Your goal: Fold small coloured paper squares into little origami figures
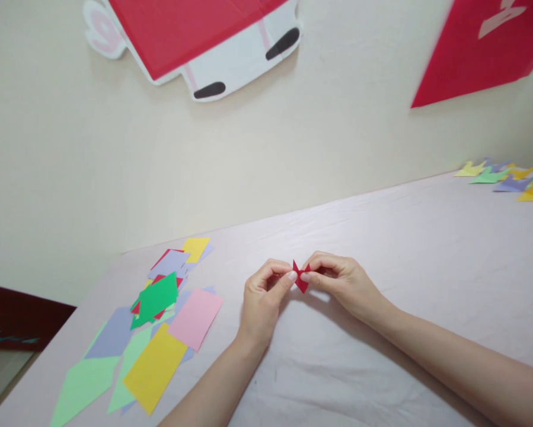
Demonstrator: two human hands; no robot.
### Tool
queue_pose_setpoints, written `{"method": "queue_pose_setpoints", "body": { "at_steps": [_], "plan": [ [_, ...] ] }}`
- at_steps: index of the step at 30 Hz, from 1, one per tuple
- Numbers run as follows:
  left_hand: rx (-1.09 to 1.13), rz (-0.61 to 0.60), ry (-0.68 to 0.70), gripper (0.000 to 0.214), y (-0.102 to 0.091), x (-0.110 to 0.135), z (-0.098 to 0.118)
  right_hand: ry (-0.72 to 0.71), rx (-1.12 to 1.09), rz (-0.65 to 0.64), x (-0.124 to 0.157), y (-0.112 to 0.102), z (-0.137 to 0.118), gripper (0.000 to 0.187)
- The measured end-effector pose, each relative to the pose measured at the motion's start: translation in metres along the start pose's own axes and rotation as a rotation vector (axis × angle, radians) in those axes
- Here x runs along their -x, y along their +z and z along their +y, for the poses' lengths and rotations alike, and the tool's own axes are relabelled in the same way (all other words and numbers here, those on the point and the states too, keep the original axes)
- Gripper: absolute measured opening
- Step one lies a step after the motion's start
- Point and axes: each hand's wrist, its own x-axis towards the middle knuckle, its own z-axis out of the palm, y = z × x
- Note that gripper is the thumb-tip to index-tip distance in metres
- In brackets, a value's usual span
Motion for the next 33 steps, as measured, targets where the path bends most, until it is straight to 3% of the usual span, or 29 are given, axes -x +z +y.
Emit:
{"method": "queue_pose_setpoints", "body": {
  "at_steps": [7, 15, 24, 33],
  "plan": [
    [0.010, -0.027, 0.001, 0.014, 0.004, 0.004, 0.001, 0.038, 0.034, -0.008, 0.000, 0.004, -0.001, 0.018],
    [-0.132, -0.026, -0.029, 0.016, 0.009, 0.006, 0.003, 0.055, 0.021, -0.043, 0.000, 0.003, -0.001, 0.021],
    [-0.424, 0.000, 0.191, 0.018, 0.008, 0.010, 0.004, 0.091, -0.093, -0.045, -0.001, 0.002, -0.001, 0.025],
    [-0.434, -0.002, 0.151, 0.016, 0.010, 0.009, 0.005, 0.126, -0.215, -0.012, -0.002, 0.004, -0.001, 0.026]
  ]
}}
